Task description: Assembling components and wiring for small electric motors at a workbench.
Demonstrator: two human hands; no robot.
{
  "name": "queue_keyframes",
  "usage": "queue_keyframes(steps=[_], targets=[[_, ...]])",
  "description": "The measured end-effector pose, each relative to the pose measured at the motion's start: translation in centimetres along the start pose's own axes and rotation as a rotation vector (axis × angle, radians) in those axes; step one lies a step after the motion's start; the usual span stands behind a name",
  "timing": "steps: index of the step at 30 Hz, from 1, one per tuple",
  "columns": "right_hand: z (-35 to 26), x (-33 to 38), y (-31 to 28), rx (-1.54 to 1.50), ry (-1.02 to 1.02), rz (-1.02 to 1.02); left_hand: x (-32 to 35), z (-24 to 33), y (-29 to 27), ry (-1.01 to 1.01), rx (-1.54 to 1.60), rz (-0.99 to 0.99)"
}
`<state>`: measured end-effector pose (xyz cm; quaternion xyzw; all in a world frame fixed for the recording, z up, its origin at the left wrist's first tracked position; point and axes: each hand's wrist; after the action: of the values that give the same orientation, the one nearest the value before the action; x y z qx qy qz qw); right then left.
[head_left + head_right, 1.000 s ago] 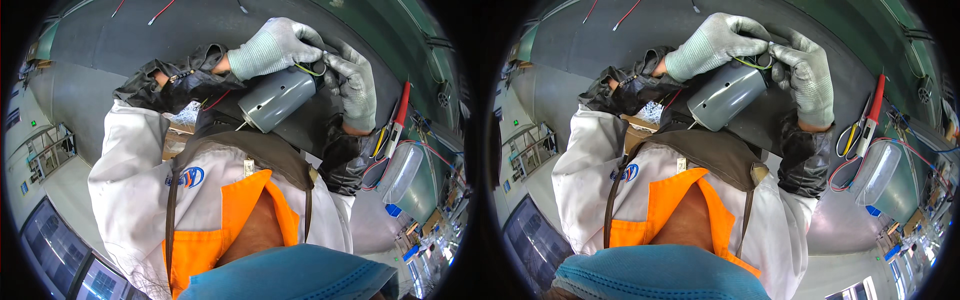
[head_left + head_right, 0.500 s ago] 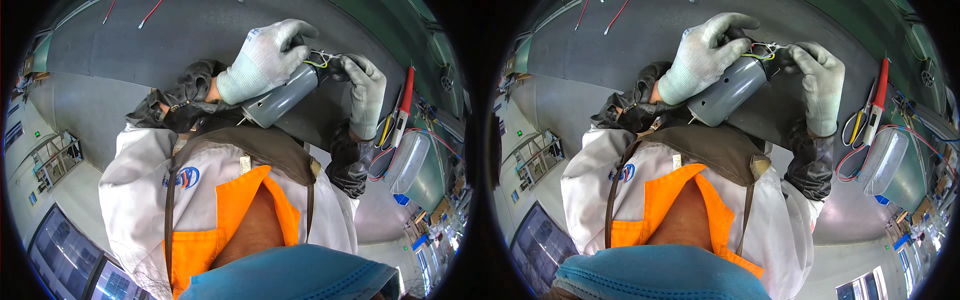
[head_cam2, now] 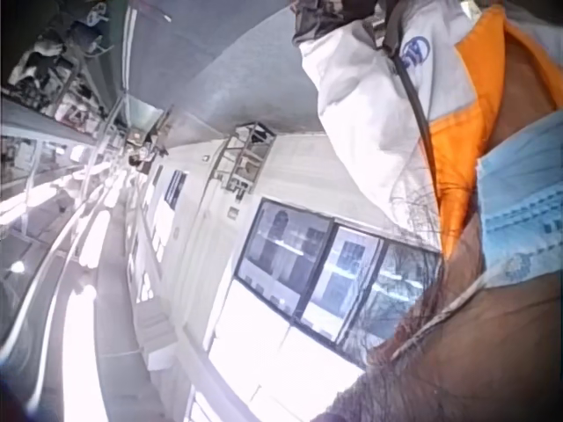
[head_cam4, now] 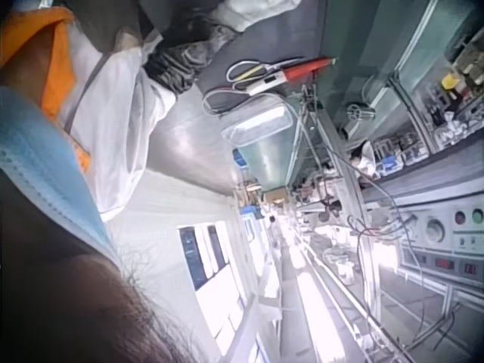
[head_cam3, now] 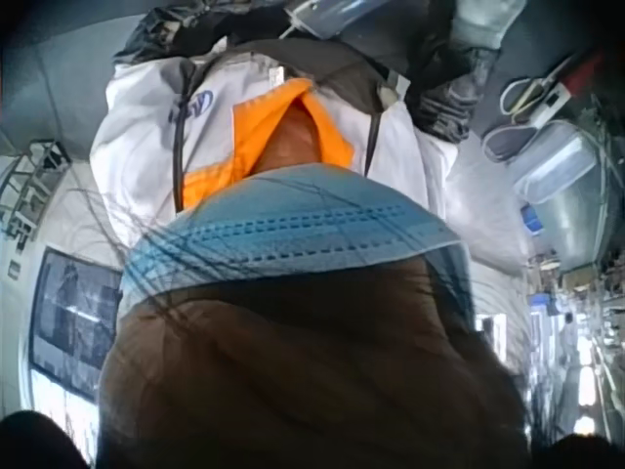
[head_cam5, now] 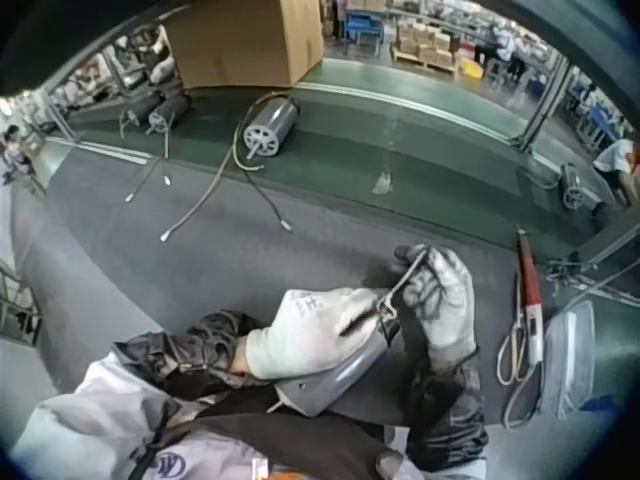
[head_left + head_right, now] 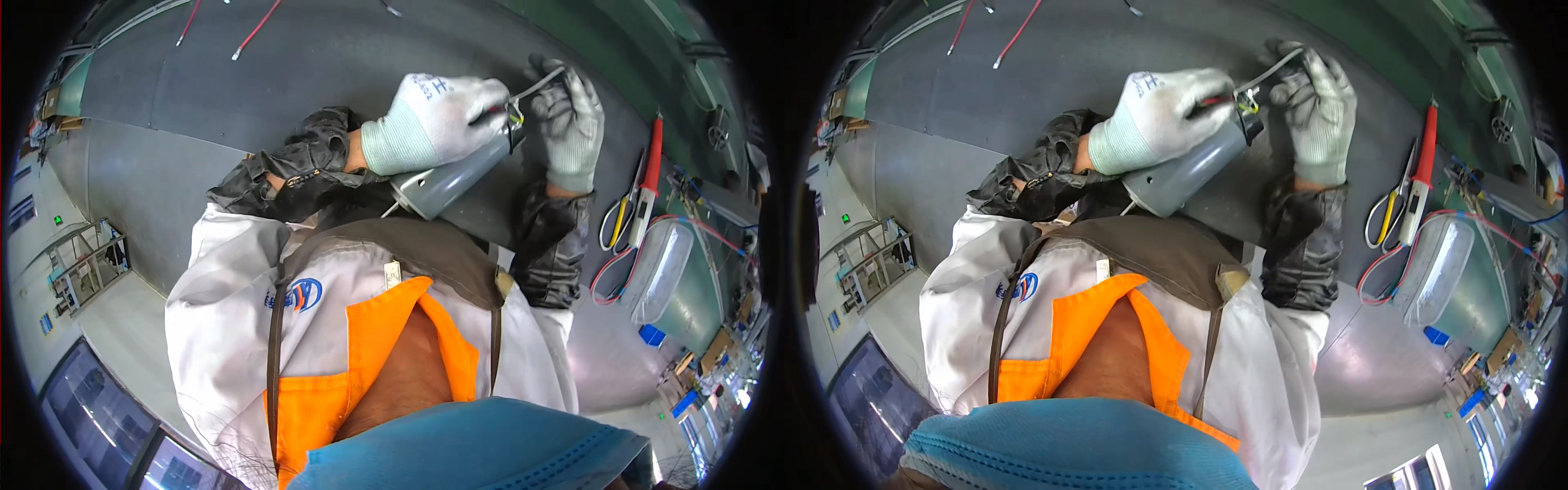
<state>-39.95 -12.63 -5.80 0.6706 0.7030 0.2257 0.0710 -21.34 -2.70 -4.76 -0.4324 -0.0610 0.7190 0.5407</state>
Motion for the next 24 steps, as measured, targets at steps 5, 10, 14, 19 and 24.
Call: queue_keyframes(steps=[5,10,14,19,24], targets=[[-3.0,3.3,2.6,0.140,0.108,-0.183,-1.0,-0.3,-0.9,0.213,-0.085,-0.255],[-4.7,7.8,1.0,0.364,0.099,-0.070,-3.0,-1.4,-2.2,0.654,-0.263,-0.411],[-2.5,4.1,2.0,0.444,-0.466,-0.052,-3.4,-1.2,-2.3,0.716,-0.124,-0.373],[-3.2,0.8,3.3,0.155,0.056,-0.228,-3.2,-0.2,-2.7,0.729,-0.277,-0.414],[-4.2,2.7,-7.1,1.139,-0.890,0.294,-3.8,0.2,-3.5,0.408,-0.278,-0.385]])
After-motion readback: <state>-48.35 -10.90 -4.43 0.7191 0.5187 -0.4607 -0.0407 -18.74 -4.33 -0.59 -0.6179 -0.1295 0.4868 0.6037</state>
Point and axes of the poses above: each hand's wrist, its own x-axis away from the middle knuckle, its own y-axis out of the palm, z = x × y, and after that the axes turned 13 degrees about z, right-handed
